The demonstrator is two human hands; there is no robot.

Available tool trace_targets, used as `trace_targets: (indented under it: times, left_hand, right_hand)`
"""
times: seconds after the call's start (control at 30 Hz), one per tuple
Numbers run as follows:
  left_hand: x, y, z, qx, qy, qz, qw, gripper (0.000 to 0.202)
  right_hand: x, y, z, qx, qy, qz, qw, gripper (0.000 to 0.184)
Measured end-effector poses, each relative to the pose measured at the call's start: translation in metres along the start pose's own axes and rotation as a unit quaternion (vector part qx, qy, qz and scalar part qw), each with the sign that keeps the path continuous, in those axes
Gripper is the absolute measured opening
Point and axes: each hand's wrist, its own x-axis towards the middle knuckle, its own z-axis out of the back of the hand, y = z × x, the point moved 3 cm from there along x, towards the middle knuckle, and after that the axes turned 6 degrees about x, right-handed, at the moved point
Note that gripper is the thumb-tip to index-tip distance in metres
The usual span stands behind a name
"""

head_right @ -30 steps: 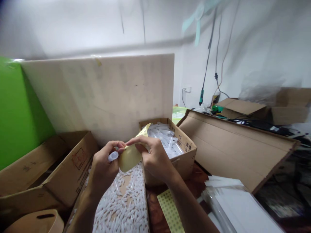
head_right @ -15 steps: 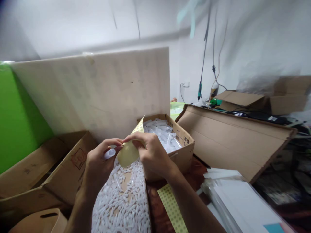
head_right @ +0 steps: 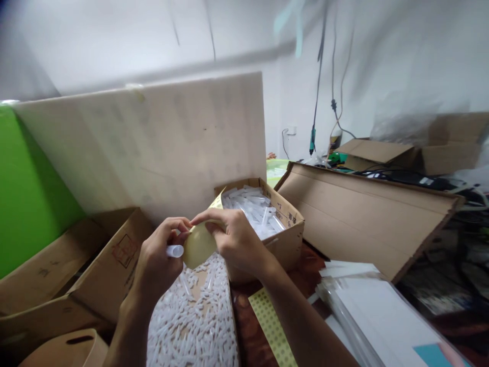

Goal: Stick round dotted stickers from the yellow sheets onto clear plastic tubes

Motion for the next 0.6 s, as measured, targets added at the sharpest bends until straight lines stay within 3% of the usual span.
trace_targets:
  times: [0.17,0.6]
  left_hand:
    - [-0.0005,0.0011,0.0010,-0.019,-0.005,0.007,1.000,0.017]
    - [0.0016,0.0012,0.0074,0.043,0.024,-0.072,0.996,0.025]
  right_hand:
    - [0.0004,0.0003,0.0007,0.008,-0.004,-0.005,1.000,0.032]
    - [0.0000,-0.0012,-0.0015,0.002,0.003,0.000,1.000,0.031]
